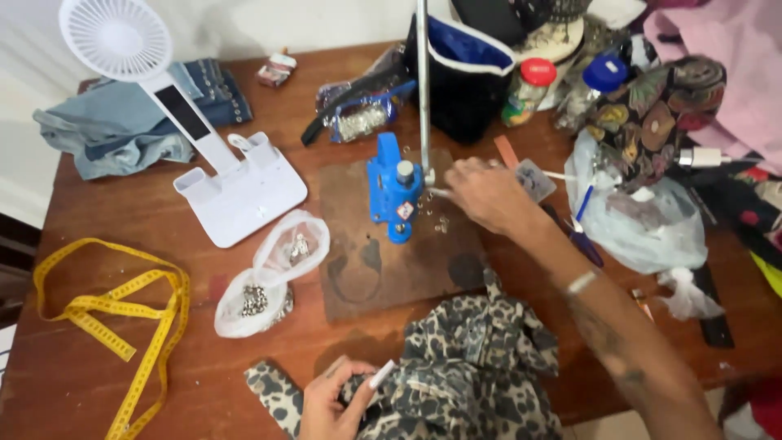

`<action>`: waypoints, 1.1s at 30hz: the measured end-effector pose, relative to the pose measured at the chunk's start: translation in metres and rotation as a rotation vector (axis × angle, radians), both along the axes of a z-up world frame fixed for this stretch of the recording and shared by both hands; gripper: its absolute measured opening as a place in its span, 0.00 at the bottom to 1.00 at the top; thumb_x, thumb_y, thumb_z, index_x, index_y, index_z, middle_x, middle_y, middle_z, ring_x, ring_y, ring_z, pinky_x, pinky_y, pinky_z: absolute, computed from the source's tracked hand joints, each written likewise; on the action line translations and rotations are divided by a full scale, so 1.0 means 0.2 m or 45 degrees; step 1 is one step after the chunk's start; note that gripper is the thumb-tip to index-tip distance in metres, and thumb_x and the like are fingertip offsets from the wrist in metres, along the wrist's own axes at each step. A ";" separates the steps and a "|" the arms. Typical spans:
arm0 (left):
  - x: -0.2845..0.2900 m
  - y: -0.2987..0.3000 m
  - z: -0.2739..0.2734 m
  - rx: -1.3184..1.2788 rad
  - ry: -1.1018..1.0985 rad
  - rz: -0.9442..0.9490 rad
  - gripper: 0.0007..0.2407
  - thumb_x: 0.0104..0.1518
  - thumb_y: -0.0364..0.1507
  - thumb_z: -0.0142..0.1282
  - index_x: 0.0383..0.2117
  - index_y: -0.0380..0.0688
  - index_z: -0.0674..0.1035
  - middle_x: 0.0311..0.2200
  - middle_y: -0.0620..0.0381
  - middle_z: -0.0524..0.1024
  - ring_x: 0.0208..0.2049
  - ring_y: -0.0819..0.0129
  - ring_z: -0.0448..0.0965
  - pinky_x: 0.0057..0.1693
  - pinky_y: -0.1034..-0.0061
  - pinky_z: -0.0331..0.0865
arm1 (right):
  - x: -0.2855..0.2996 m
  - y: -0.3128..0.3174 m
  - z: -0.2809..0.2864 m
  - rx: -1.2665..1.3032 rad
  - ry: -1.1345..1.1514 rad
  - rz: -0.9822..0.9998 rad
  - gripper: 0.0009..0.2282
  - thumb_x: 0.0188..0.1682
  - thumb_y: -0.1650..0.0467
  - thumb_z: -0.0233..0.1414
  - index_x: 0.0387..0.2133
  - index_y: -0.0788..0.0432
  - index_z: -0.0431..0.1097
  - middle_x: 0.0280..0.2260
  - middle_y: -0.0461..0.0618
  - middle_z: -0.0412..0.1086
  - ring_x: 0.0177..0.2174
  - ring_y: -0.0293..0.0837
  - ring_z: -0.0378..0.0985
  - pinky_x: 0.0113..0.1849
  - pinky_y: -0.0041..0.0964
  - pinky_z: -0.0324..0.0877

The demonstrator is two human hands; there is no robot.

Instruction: Attaching metal grommets to a leopard print garment using a hand press and inspecting the finished work for quality.

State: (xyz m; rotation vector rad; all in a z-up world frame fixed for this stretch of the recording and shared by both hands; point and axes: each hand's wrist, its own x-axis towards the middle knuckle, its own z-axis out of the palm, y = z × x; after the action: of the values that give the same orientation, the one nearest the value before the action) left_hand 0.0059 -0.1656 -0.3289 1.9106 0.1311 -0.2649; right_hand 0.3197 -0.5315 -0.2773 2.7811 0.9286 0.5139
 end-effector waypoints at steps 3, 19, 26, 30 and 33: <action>-0.01 -0.01 0.07 0.013 0.134 0.087 0.06 0.71 0.36 0.74 0.40 0.55 0.99 0.33 0.66 0.86 0.21 0.78 0.64 0.29 0.73 0.54 | 0.17 0.07 -0.10 -0.171 0.055 0.162 0.22 0.74 0.52 0.44 0.55 0.53 0.79 0.53 0.51 0.80 0.52 0.57 0.85 0.49 0.58 0.79; 0.01 0.02 -0.05 0.001 -0.030 -0.010 0.08 0.71 0.40 0.72 0.42 0.56 0.98 0.33 0.63 0.88 0.29 0.72 0.82 0.42 0.74 0.68 | 0.33 -0.03 -0.11 -0.024 0.213 0.591 0.15 0.74 0.57 0.45 0.53 0.51 0.76 0.48 0.53 0.76 0.45 0.56 0.77 0.48 0.60 0.78; 0.00 0.00 0.01 -0.020 0.018 -0.027 0.09 0.73 0.41 0.69 0.44 0.57 0.98 0.35 0.65 0.89 0.22 0.76 0.68 0.30 0.72 0.58 | -0.09 -0.01 -0.06 0.535 -0.253 0.671 0.09 0.68 0.65 0.66 0.52 0.57 0.79 0.49 0.53 0.75 0.47 0.57 0.80 0.45 0.54 0.81; 0.01 0.00 0.03 -0.049 -0.024 -0.037 0.07 0.73 0.36 0.70 0.44 0.55 0.98 0.36 0.64 0.89 0.28 0.75 0.75 0.28 0.71 0.57 | -0.14 0.12 0.04 0.308 -0.529 0.960 0.09 0.63 0.80 0.66 0.54 0.61 0.81 0.49 0.53 0.76 0.43 0.52 0.83 0.55 0.60 0.84; 0.00 0.00 0.04 -0.029 0.010 -0.064 0.09 0.74 0.38 0.67 0.46 0.56 0.97 0.37 0.65 0.90 0.32 0.72 0.81 0.32 0.70 0.62 | -0.20 0.23 0.10 0.165 -0.861 0.910 0.15 0.64 0.63 0.76 0.47 0.57 0.76 0.47 0.48 0.71 0.43 0.45 0.82 0.51 0.57 0.90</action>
State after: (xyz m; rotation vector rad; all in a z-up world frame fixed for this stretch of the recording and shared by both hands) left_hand 0.0063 -0.1658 -0.3217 1.8925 0.0854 -0.3063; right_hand 0.2799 -0.4854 -0.2564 2.0069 1.6839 1.5200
